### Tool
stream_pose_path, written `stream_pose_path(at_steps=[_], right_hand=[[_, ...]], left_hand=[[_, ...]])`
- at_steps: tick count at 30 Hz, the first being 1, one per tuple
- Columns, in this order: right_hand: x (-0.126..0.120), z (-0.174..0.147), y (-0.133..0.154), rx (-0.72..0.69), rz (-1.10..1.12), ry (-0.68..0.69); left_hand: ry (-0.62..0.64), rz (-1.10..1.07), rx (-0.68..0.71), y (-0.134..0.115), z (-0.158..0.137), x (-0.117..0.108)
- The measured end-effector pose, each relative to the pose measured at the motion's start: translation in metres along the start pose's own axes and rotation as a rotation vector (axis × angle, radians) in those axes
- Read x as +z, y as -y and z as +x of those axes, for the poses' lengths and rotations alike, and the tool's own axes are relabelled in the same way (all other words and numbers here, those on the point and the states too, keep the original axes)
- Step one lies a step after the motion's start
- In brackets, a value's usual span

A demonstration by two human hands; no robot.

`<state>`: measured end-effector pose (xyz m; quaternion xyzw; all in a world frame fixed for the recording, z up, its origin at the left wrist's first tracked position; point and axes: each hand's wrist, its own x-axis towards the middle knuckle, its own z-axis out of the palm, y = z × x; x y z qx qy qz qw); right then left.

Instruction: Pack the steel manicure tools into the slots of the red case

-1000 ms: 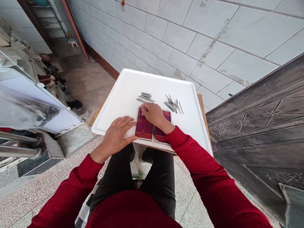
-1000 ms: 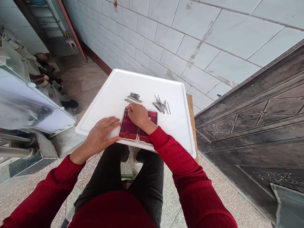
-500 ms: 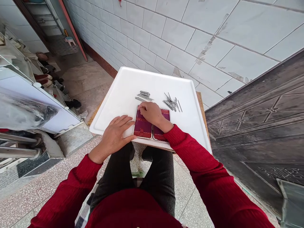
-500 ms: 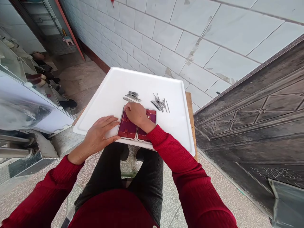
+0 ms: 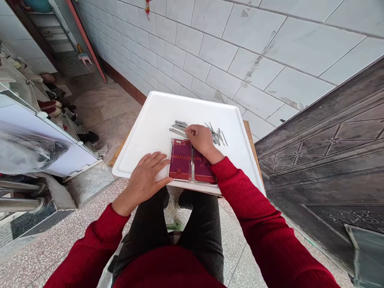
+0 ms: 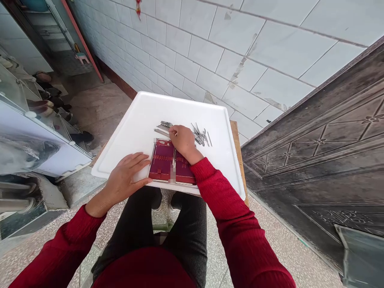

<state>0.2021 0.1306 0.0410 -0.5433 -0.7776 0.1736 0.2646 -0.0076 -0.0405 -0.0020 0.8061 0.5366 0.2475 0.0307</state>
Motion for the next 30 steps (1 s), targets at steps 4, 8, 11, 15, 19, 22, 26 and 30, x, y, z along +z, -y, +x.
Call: stream_pose_path(at_steps=[4,8,11,15,19,22,26,30], right_hand=[[-0.003,0.003,0.004,-0.021,-0.167,0.081],[-0.006,0.013,0.015,-0.053,-0.374,0.159],[-0.005,0.022,0.024,-0.047,-0.504,0.209],[0.001,0.025,0.028,-0.041,-0.588,0.247],[0.005,0.022,0.025,-0.051,-0.597,0.237],[0.006,0.019,0.02,-0.066,-0.554,0.201],[0.005,0.014,0.017,-0.117,-0.476,0.147],[0.003,0.011,0.018,-0.173,-0.421,0.169]], left_hand=[[0.0,0.0,-0.005,-0.001,0.0,0.001],[-0.017,-0.018,-0.008,0.0,-0.001,0.003],[-0.019,-0.031,-0.008,0.001,-0.002,0.005],[-0.008,-0.032,-0.012,0.0,-0.002,0.004],[-0.003,-0.03,-0.017,-0.001,-0.002,0.003],[-0.001,-0.029,-0.021,-0.001,-0.002,0.002],[0.003,-0.019,-0.012,-0.002,-0.001,0.001],[-0.004,-0.006,-0.004,-0.002,-0.001,0.0]])
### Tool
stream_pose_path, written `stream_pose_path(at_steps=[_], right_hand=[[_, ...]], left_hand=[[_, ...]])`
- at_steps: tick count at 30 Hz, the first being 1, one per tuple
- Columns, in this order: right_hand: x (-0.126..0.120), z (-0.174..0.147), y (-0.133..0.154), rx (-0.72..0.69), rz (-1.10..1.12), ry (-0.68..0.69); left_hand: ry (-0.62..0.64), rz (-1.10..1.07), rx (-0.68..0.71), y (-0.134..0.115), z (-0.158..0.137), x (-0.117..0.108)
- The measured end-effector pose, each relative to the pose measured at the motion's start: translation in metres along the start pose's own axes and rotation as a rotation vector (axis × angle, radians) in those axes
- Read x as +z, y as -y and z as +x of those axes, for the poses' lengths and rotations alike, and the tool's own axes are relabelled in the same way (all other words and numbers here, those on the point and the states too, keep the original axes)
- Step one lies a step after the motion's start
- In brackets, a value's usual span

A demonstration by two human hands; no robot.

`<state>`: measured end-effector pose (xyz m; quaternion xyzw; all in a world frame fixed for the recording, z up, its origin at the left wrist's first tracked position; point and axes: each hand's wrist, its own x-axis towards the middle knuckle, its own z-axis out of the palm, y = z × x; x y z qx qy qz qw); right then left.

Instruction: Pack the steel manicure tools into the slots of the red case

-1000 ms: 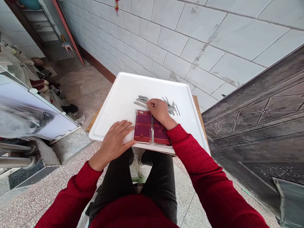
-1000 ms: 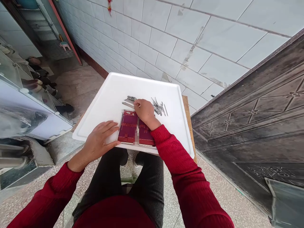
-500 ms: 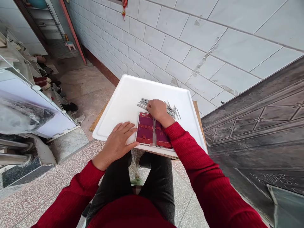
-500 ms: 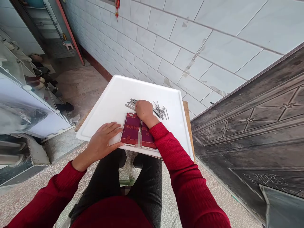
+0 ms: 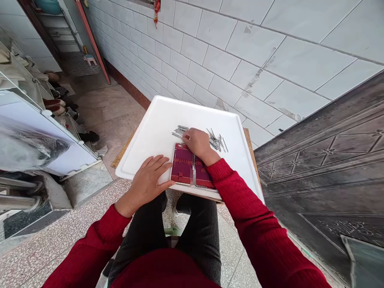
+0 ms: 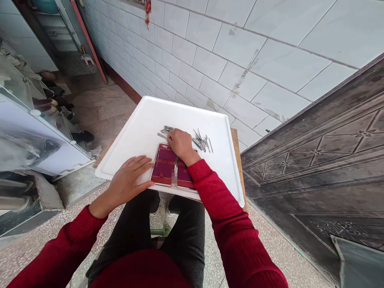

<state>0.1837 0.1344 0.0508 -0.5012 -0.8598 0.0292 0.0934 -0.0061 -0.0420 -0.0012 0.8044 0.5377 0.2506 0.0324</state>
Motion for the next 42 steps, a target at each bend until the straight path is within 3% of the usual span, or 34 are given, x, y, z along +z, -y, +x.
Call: stream_pose_path(at_steps=[10,16,29,34,42], right_hand=[[-0.002,0.003,0.001,0.028,-0.031,0.058],[-0.003,0.006,-0.003,0.096,0.095,0.097],[0.005,0.005,-0.013,0.106,0.31,-0.002],[0.011,0.007,-0.02,0.143,0.239,-0.093],[0.01,0.008,-0.019,0.122,0.127,-0.041]], left_hand=[[-0.009,0.0,0.001,0.001,0.0,0.001],[-0.01,-0.004,-0.005,0.001,-0.001,0.001],[-0.016,0.005,0.006,0.0,0.0,0.0],[-0.016,-0.004,0.004,0.0,-0.001,0.001],[-0.026,-0.011,0.002,0.0,-0.001,0.002]])
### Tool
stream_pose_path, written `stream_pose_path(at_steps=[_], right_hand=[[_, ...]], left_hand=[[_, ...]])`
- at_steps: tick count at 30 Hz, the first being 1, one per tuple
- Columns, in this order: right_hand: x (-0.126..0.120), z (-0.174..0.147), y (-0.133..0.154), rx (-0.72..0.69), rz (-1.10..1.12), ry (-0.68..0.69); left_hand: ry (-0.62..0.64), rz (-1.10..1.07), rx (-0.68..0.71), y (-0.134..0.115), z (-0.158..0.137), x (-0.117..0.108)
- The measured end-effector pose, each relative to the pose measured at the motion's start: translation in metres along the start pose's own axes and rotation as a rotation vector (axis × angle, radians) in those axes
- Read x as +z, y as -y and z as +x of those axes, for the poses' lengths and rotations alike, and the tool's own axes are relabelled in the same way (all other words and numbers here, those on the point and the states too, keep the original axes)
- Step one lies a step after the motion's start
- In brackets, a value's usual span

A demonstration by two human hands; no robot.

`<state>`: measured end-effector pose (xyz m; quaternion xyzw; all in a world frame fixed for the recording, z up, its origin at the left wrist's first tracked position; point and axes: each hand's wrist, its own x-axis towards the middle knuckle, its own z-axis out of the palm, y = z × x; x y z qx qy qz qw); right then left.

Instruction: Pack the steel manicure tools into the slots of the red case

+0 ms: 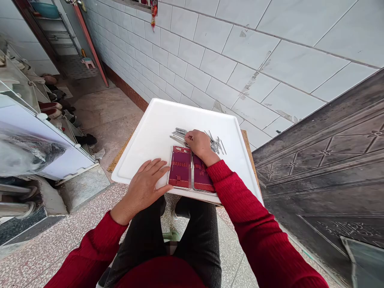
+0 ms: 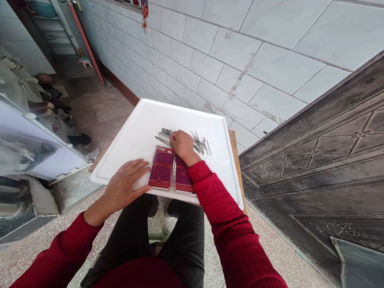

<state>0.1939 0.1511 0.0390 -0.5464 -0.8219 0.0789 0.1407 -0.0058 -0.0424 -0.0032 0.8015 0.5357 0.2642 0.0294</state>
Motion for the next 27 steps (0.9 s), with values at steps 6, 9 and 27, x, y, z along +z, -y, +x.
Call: stream_pose_path(at_steps=[6,9,27], right_hand=[[-0.005,0.001,0.003,-0.025,-0.082,0.043],[-0.009,0.004,0.008,-0.054,-0.197,0.091],[-0.011,0.014,0.02,-0.155,-0.414,0.173]], left_hand=[[0.004,0.016,0.007,0.0,0.0,0.0],[0.01,0.014,0.003,0.0,0.0,-0.001],[0.005,0.013,0.005,-0.001,0.002,-0.002]])
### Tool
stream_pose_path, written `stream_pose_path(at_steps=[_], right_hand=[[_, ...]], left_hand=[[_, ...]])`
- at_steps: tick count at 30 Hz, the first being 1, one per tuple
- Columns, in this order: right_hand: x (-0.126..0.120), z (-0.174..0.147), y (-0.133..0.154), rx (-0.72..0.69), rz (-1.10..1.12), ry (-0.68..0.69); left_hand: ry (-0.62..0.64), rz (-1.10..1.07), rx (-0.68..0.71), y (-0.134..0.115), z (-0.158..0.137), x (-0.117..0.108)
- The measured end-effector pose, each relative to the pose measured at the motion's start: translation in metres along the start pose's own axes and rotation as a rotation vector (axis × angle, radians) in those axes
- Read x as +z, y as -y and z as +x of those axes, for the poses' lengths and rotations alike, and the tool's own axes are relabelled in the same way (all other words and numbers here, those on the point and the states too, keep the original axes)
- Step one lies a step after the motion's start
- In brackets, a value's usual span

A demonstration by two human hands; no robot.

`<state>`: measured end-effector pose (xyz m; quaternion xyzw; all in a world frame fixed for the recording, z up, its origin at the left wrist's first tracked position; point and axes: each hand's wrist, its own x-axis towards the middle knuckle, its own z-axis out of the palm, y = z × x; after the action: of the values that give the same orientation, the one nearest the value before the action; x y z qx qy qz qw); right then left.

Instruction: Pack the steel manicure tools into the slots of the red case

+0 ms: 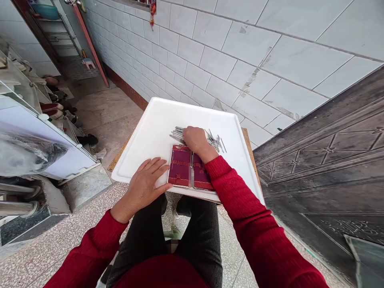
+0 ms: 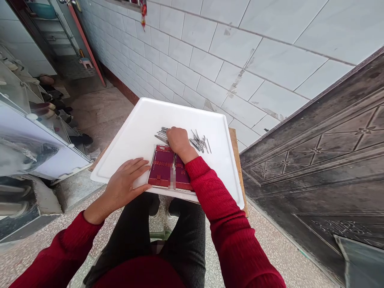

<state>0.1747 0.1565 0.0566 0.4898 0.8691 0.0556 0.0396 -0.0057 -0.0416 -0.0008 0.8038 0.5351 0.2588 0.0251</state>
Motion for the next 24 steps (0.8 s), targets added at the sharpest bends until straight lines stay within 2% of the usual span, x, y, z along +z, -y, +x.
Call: stream_pose_path(at_steps=[7,12,16,20,24], right_hand=[[-0.001,-0.001,0.0,-0.001,0.026,-0.021],[0.005,-0.001,-0.006,0.087,0.247,-0.122],[0.014,-0.002,-0.011,0.129,0.711,-0.204],[0.02,-0.003,-0.01,0.099,1.317,-0.081],[0.022,-0.006,-0.007,0.036,1.7,0.039]], left_hand=[[0.011,0.003,-0.002,0.001,-0.001,0.001],[0.008,0.016,0.005,0.001,-0.001,0.001],[0.011,0.021,0.001,0.0,-0.001,0.001],[0.008,0.022,0.003,0.001,-0.001,0.002],[0.002,0.012,-0.001,0.001,-0.001,0.002]])
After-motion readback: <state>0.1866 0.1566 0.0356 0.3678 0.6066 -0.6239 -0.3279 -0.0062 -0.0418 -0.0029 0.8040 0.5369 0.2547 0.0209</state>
